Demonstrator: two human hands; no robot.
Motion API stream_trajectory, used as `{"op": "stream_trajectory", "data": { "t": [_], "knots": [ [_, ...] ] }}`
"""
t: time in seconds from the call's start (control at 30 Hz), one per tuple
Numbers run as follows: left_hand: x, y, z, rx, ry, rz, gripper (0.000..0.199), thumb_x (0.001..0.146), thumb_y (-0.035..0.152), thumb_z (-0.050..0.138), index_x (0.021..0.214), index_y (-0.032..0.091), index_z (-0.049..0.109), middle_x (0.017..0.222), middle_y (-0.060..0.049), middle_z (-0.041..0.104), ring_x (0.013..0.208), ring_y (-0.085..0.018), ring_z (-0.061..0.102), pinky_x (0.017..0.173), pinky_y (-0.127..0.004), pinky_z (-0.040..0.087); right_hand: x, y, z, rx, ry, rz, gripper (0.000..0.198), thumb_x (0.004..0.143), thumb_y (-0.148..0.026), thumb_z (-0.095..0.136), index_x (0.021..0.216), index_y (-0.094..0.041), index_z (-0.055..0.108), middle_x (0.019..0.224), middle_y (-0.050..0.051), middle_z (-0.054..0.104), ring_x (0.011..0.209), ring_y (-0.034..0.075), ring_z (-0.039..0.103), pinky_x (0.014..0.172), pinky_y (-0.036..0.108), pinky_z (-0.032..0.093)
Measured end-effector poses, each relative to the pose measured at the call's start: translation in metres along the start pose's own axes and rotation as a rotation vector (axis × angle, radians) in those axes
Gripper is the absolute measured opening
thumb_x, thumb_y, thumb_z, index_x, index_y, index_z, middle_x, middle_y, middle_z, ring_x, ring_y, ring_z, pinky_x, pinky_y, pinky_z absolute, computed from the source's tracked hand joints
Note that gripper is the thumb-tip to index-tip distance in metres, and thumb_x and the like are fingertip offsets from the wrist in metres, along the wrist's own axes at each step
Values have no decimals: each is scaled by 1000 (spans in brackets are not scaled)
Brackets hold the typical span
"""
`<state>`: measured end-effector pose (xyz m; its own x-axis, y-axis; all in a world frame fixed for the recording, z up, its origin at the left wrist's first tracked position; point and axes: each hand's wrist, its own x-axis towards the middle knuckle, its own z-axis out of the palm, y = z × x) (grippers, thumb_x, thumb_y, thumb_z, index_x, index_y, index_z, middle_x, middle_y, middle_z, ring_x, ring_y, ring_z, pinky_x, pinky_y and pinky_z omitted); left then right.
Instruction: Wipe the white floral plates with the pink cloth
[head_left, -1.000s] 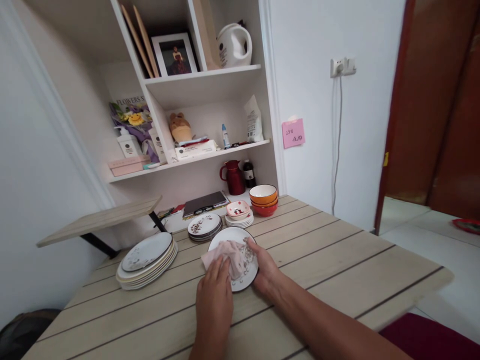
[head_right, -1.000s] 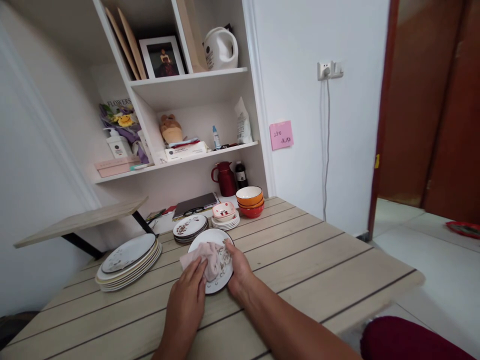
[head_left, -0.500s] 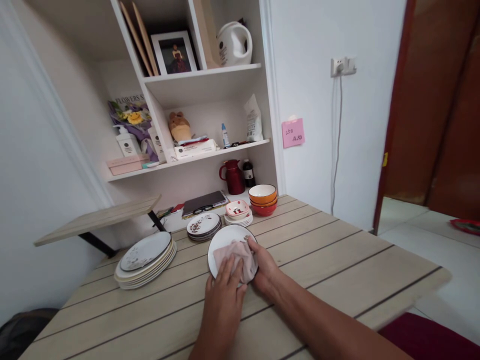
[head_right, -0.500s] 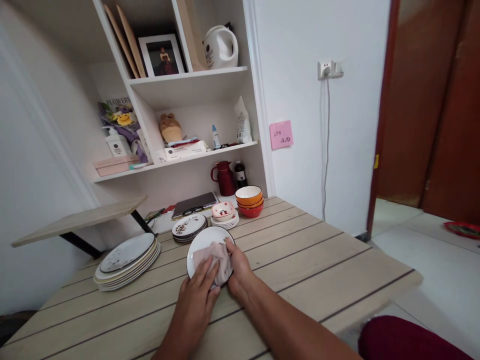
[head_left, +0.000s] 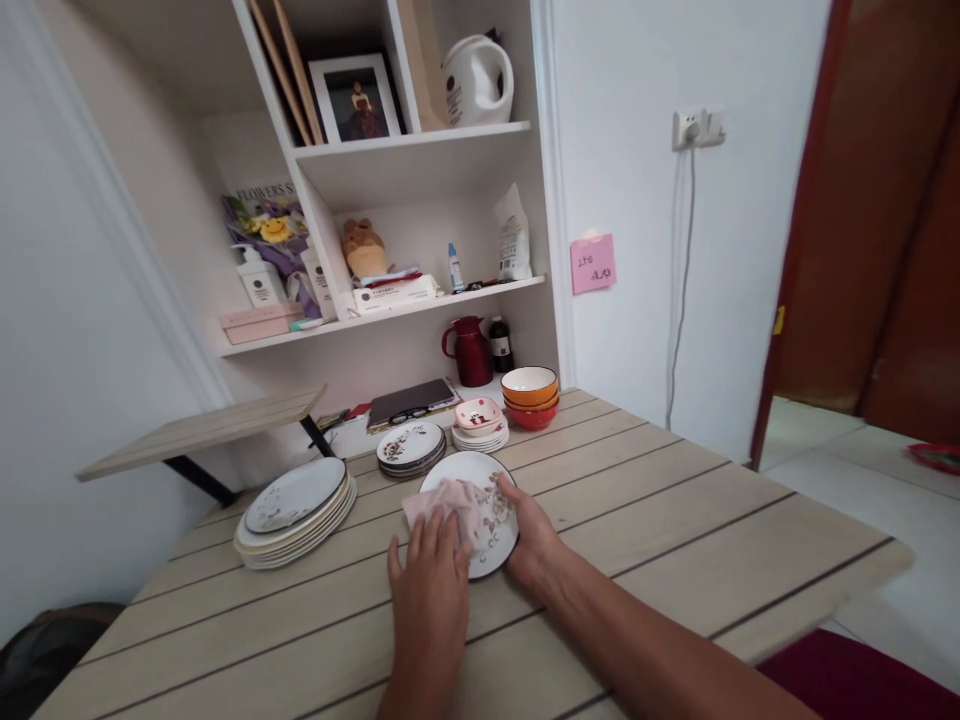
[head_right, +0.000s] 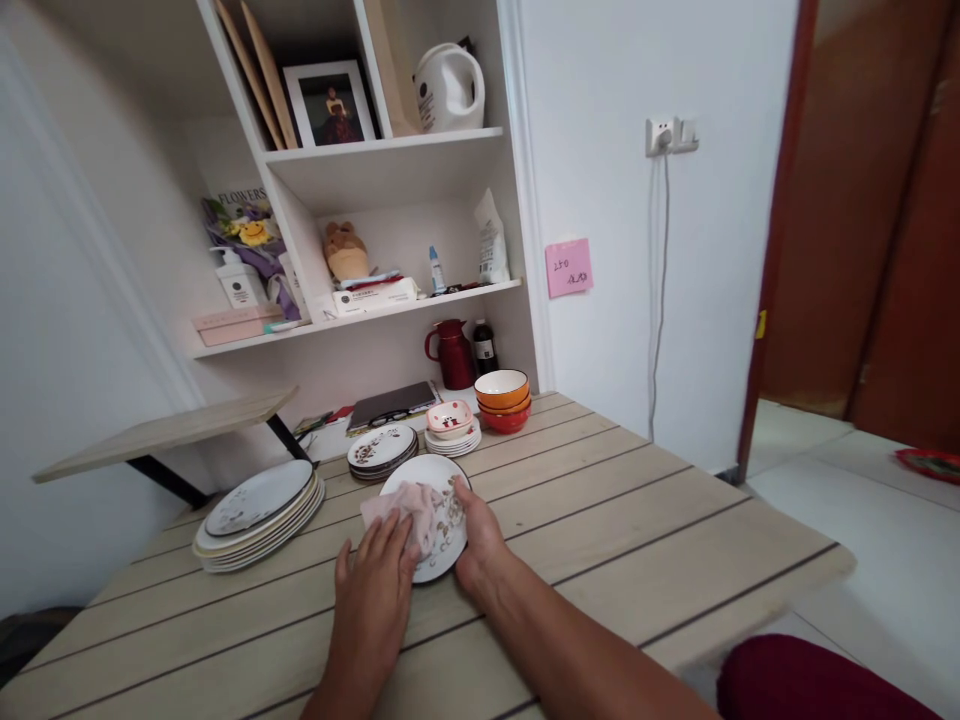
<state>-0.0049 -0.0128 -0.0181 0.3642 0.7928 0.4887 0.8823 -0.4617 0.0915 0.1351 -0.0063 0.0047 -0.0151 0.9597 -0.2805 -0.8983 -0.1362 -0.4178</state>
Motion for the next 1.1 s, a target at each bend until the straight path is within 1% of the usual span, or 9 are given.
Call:
{"op": "stream_trajectory", "data": {
  "t": [0.13, 0.3, 0.4, 0.53, 0.67, 0.77, 0.87, 0.97, 1.1],
  "knots": [
    [-3, 6, 11, -61, -4, 129, 39, 91, 25, 44, 127, 26, 58, 137, -6, 56, 128, -27, 48, 107, -53, 33, 1, -9, -2, -2, 29, -31, 43, 92, -41, 46, 112, -7, 62, 89, 13, 76, 83, 24, 72, 87, 39, 52],
    [-6, 8, 23, -75, 89, 162, 47, 89, 21, 46, 135, 30, 49, 147, -4, 45, 136, -26, 38, 110, -55, 27, -3, 1, -2, -6, -62, 42, 41, 91, -42, 49, 111, -9, 63, 94, 12, 76, 87, 22, 72, 91, 35, 50],
    [-6, 5, 18, -45, 94, 119, 46, 88, 22, 50, 134, 29, 49, 150, -5, 40, 139, -28, 33, 109, -57, 28, -5, 11, 0, -61, -98, 98, 42, 90, -42, 50, 111, -8, 64, 90, 12, 76, 85, 22, 72, 90, 34, 51],
    [-5, 3, 6, -39, 93, 17, 41, 86, 28, 56, 126, 23, 55, 146, -10, 45, 136, -28, 38, 108, -56, 31, -7, 16, 1, -100, -86, 83, 42, 89, -41, 52, 116, -10, 62, 90, 10, 76, 83, 22, 72, 90, 36, 50],
    [-5, 5, 4, -18, 106, -95, 39, 86, 23, 52, 125, 21, 55, 143, -13, 48, 132, -28, 43, 105, -56, 33, -5, 12, -2, -82, -87, 58, 44, 90, -39, 50, 120, -8, 60, 95, 13, 76, 89, 24, 71, 92, 38, 50],
    [-6, 7, 4, -23, 118, -126, 38, 84, 22, 53, 122, 22, 58, 148, -14, 40, 136, -31, 37, 106, -59, 30, -3, 8, -5, -73, -69, 34, 44, 90, -38, 50, 120, -8, 60, 99, 13, 75, 93, 25, 71, 92, 39, 50],
    [-7, 8, 4, -65, 121, -85, 43, 82, 30, 59, 125, 25, 57, 153, -12, 32, 140, -33, 27, 108, -60, 24, -4, 6, -5, -60, -99, 8, 42, 90, -35, 50, 120, -8, 60, 103, 14, 75, 95, 25, 70, 92, 40, 50],
    [-6, 7, 2, -100, 52, -42, 55, 79, 29, 63, 133, 24, 50, 151, -12, 37, 138, -32, 31, 108, -57, 27, -6, 6, -3, -67, -96, -10, 39, 88, -34, 53, 118, -9, 62, 97, 13, 76, 89, 24, 72, 90, 40, 51],
    [-1, -2, -4, -147, -17, -88, 57, 74, 8, 56, 129, 24, 53, 137, -9, 52, 127, -28, 45, 97, -44, 42, -8, 10, 0, -121, -5, -3, 36, 87, -31, 56, 115, -9, 62, 87, 12, 77, 82, 24, 72, 87, 40, 52]
  ]
}}
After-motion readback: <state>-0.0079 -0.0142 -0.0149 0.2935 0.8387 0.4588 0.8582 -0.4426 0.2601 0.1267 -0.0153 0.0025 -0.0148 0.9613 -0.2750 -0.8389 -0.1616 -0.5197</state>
